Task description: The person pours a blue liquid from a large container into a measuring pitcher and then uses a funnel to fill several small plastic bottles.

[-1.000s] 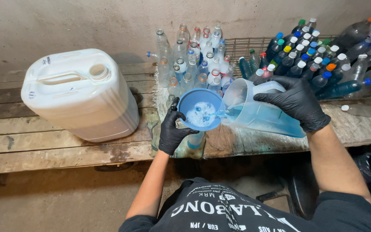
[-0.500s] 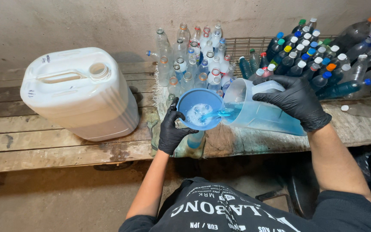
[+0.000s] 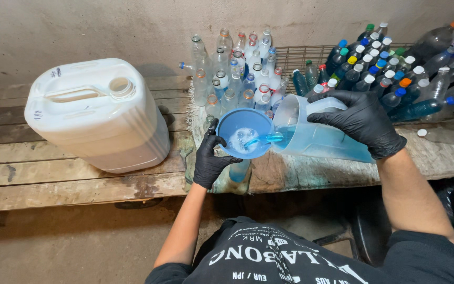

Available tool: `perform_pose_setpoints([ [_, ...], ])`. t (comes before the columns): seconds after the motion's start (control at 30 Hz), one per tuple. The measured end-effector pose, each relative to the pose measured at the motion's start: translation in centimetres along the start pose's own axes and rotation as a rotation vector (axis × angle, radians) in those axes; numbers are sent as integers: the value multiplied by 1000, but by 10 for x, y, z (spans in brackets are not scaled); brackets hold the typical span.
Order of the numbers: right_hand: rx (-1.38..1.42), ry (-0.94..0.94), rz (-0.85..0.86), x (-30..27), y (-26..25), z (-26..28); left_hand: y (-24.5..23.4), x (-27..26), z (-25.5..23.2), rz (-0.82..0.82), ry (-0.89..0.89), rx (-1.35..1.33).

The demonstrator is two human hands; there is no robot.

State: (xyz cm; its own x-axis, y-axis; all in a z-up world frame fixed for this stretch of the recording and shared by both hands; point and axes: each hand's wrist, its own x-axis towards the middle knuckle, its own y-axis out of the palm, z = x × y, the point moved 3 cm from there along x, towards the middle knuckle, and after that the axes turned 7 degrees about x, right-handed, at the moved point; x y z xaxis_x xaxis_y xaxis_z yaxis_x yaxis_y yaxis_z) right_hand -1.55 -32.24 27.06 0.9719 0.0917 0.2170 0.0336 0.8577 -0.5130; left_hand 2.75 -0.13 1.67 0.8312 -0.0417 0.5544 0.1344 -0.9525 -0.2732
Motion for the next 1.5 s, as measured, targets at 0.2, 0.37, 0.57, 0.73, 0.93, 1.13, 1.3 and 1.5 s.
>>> perform_pose_setpoints([
  [0.2, 10, 71, -15, 1, 1, 3, -2, 1, -3, -3, 10, -15],
  [0.37, 18, 94, -1, 1, 2, 3, -2, 0, -2, 3, 15, -44],
  [0.57, 24, 54, -46, -1, 2, -7, -3, 0, -3, 5, 28, -40],
  [0.73, 70, 99, -110, 1, -3, -53, -2, -2, 3, -14, 42, -24],
  [0.93, 191, 40, -148, -7, -9, -105, -4, -2, -1, 13, 9, -34],
  [1.13, 330, 36, -250, -24, -15, -189, -4, -2, 4, 24, 6, -18],
  [1.3, 602, 195, -419, -27, 4, -327, -22, 13, -49, 45, -251, -176],
  [1.5, 818, 222, -450, -42, 58, -385, -22, 12, -46, 38, -243, -124],
])
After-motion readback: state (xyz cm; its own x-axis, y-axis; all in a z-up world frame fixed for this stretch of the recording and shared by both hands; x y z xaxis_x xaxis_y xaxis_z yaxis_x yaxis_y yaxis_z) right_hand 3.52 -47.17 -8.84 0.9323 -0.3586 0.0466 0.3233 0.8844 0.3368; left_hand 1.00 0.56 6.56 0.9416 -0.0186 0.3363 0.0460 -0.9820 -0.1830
